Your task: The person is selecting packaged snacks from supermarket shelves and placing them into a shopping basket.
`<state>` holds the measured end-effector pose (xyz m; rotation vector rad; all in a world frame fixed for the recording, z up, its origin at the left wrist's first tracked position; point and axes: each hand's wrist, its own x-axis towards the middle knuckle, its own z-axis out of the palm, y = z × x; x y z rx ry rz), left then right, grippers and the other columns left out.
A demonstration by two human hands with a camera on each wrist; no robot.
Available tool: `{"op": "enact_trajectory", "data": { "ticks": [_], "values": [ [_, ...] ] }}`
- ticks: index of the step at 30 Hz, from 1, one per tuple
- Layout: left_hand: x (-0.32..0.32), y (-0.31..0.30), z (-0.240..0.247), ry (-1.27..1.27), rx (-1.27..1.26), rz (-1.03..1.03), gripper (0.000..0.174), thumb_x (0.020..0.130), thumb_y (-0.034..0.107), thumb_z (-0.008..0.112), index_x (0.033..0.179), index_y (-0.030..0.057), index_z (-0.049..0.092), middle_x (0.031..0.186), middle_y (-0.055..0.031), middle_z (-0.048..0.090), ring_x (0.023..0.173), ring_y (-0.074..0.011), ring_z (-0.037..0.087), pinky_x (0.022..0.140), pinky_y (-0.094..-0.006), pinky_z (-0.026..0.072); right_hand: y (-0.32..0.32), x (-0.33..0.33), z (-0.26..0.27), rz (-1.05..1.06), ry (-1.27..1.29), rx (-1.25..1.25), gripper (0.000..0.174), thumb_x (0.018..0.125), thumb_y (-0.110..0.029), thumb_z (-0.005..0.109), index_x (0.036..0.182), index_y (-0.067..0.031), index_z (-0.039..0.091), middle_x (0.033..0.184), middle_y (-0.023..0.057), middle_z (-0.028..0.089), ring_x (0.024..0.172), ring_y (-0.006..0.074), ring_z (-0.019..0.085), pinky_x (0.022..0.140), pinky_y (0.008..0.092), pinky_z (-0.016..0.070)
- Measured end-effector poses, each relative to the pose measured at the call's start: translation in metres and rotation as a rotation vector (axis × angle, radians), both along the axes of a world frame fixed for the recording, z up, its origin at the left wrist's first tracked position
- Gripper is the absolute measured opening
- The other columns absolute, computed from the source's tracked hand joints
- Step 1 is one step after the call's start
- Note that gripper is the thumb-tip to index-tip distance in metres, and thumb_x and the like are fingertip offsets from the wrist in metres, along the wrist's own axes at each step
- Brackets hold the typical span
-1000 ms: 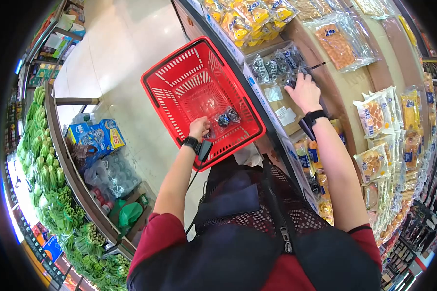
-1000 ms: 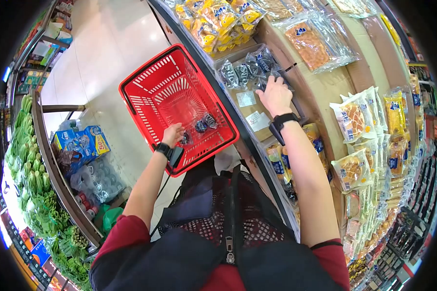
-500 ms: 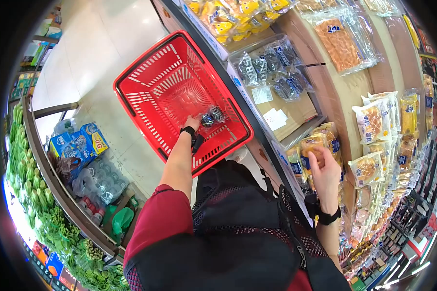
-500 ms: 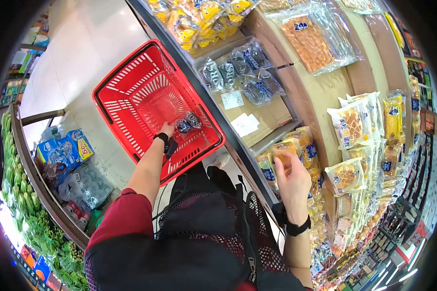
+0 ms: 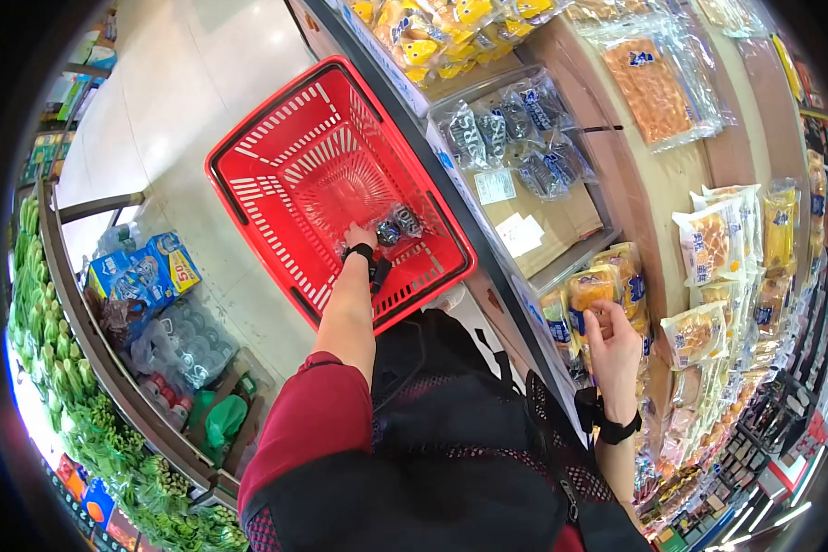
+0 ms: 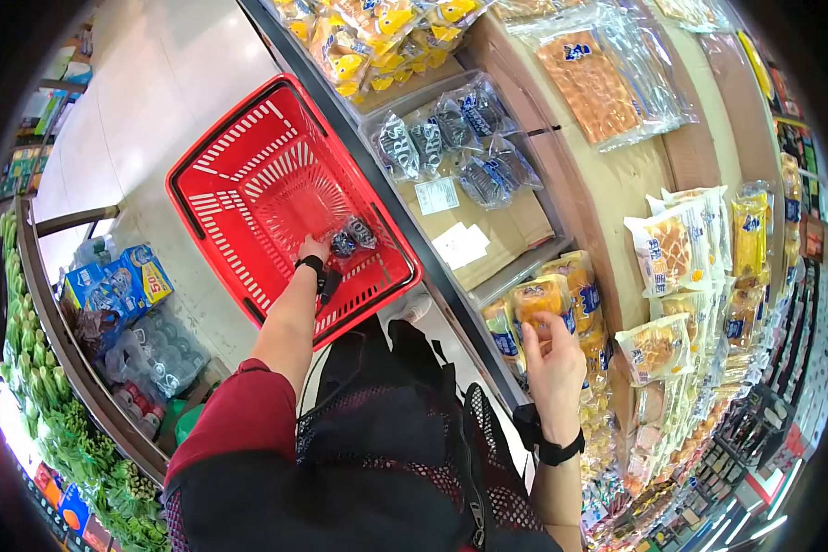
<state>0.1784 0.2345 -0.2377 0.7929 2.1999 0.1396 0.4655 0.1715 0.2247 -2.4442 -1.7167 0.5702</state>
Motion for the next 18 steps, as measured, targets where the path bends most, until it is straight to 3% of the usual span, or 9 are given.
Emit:
{"op": "enact_trajectory", "data": {
  "ticks": [1, 3, 6, 9, 12, 14, 16, 17, 18],
  "values": [
    [0.000, 0.000, -0.021, -0.005, -0.010, 0.005, 0.053, 0.076, 0.037, 0.061, 0.114, 0.0015, 0.054, 0.113, -0.0237, 0.056, 0.112, -0.0353, 0.051, 0.096, -0.0394, 0.0381, 0.001, -0.003, 0.001, 0.003, -0.004, -0.021, 0.020, 0.082, -0.017, 0.062, 0.097, -0.0048, 0.059, 0.066, 0.0092, 0.061, 0.051, 0.0169, 0.056, 0.048, 0.0289, 0.0428],
    [-0.006, -0.005, -0.080, -0.241, -0.099, -0.060, 0.052, 0.078, 0.039, 0.059, 0.115, 0.0026, 0.055, 0.083, -0.0173, 0.065, 0.080, -0.0261, 0.064, 0.067, -0.0362, 0.0500, 0.001, -0.005, -0.002, 0.008, -0.003, -0.040, 0.020, 0.082, -0.017, 0.062, 0.097, -0.0047, 0.059, 0.066, 0.0091, 0.061, 0.051, 0.0167, 0.056, 0.048, 0.0287, 0.0428],
    [-0.003, -0.018, -0.044, -0.068, 0.069, -0.191, 0.036, 0.077, 0.034, 0.061, 0.095, 0.0036, 0.066, 0.073, -0.0102, 0.066, 0.055, -0.0197, 0.061, 0.054, -0.0331, 0.0483, -0.001, -0.008, -0.006, 0.025, 0.008, -0.046, 0.020, 0.082, -0.017, 0.062, 0.098, -0.0044, 0.059, 0.066, 0.0092, 0.061, 0.051, 0.0167, 0.055, 0.048, 0.0286, 0.0429],
    [-0.009, -0.032, -0.081, -0.299, 0.017, -0.241, 0.028, 0.075, 0.031, 0.064, 0.085, 0.0053, 0.069, 0.071, -0.0112, 0.066, 0.058, -0.0193, 0.061, 0.057, -0.0318, 0.0489, -0.002, -0.009, -0.007, 0.064, 0.024, -0.018, 0.020, 0.082, -0.017, 0.062, 0.098, -0.0042, 0.060, 0.067, 0.0094, 0.061, 0.051, 0.0169, 0.055, 0.048, 0.0289, 0.0430],
    [-0.018, -0.028, -0.018, -0.489, -0.046, -0.431, 0.023, 0.074, 0.027, 0.065, 0.080, 0.0048, 0.069, 0.066, -0.0096, 0.065, 0.060, -0.0179, 0.061, 0.058, -0.0313, 0.0490, -0.002, -0.009, -0.007, 0.115, 0.044, 0.002, 0.020, 0.082, -0.017, 0.062, 0.098, -0.0042, 0.060, 0.069, 0.0099, 0.061, 0.051, 0.0174, 0.055, 0.049, 0.0295, 0.0434],
    [-0.017, -0.028, 0.012, -0.342, 0.046, -0.413, 0.019, 0.075, 0.021, 0.064, 0.080, 0.0035, 0.067, 0.066, -0.0070, 0.064, 0.059, -0.0159, 0.060, 0.052, -0.0321, 0.0474, -0.001, -0.010, -0.006, 0.146, 0.054, 0.006, 0.021, 0.082, -0.018, 0.062, 0.097, -0.0043, 0.060, 0.070, 0.0101, 0.062, 0.052, 0.0178, 0.055, 0.050, 0.0299, 0.0436],
    [-0.023, -0.026, 0.070, -0.582, 0.046, -0.080, 0.016, 0.077, 0.018, 0.062, 0.084, 0.0034, 0.064, 0.069, -0.0052, 0.063, 0.060, -0.0153, 0.060, 0.049, -0.0319, 0.0461, 0.000, -0.013, -0.003, 0.200, 0.089, 0.026, 0.022, 0.081, -0.019, 0.062, 0.098, -0.0047, 0.060, 0.073, 0.0104, 0.062, 0.054, 0.0189, 0.056, 0.052, 0.0307, 0.0444],
    [-0.030, -0.030, 0.069, -0.594, 0.110, -0.122, 0.012, 0.080, 0.016, 0.059, 0.087, 0.0060, 0.060, 0.077, -0.0038, 0.063, 0.068, -0.0128, 0.059, 0.058, -0.0289, 0.0464, 0.001, -0.015, -0.002, 0.208, 0.102, 0.041, 0.022, 0.081, -0.019, 0.062, 0.098, -0.0047, 0.060, 0.073, 0.0104, 0.062, 0.054, 0.0189, 0.056, 0.052, 0.0307, 0.0444],
    [-0.036, -0.032, 0.085, -0.578, 0.125, -0.123, 0.012, 0.080, 0.016, 0.059, 0.087, 0.0060, 0.060, 0.077, -0.0038, 0.063, 0.068, -0.0128, 0.059, 0.058, -0.0289, 0.0464, 0.002, -0.019, 0.000, 0.243, 0.119, 0.034, 0.023, 0.081, -0.019, 0.062, 0.099, -0.0048, 0.060, 0.074, 0.0104, 0.062, 0.056, 0.0195, 0.056, 0.053, 0.0313, 0.0449]
  ]
}}
